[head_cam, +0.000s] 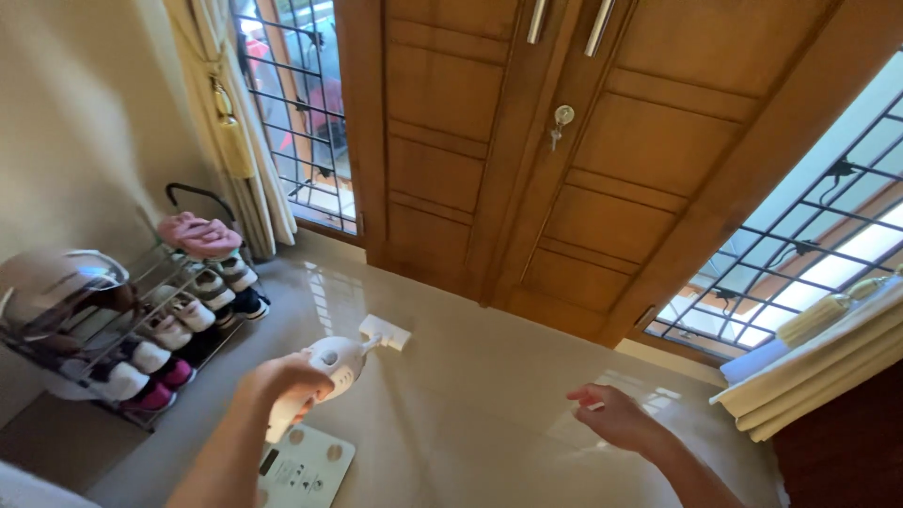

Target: Using a handheld vacuum to clean the floor area around an entryway and living room.

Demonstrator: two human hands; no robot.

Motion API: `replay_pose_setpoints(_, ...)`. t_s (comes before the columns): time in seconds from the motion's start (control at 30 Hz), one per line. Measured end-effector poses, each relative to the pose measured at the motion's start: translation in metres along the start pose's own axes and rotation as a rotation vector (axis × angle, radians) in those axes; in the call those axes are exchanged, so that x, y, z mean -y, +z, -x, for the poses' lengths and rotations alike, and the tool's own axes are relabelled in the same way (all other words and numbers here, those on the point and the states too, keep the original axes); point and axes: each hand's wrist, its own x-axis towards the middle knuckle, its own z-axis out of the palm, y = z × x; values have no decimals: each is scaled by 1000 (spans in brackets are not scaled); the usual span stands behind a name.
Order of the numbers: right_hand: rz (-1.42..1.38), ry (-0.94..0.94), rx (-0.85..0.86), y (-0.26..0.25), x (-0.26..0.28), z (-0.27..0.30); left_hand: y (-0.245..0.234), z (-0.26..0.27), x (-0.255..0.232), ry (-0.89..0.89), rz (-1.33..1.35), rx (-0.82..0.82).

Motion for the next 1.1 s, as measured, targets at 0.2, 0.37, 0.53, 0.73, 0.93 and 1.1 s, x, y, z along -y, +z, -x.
replay_pose_setpoints(0.2, -51, 73, -44, -26, 1, -33, 14, -72, -49, 5, -37, -39)
replay_pose_setpoints(0.37, -28, 133, -33, -42, 8, -74, 15, -86, -104, -3, -51, -16)
replay_pose_setpoints(0.53, -89, 120, -50, -47, 29, -104, 22, -115, -135, -11, -32, -31)
replay_pose_setpoints(0.73, -74, 163, 1, -42, 37, -135, 32, -149, -127, 93, 28, -65)
replay_pose_setpoints(0.93, -99, 165, -26, -47, 31, -135, 29, -140, -143, 64, 26, -24)
replay_pose_setpoints(1.1, -41, 165, -13, -50, 33, -127, 35, -146, -131, 45, 33, 4)
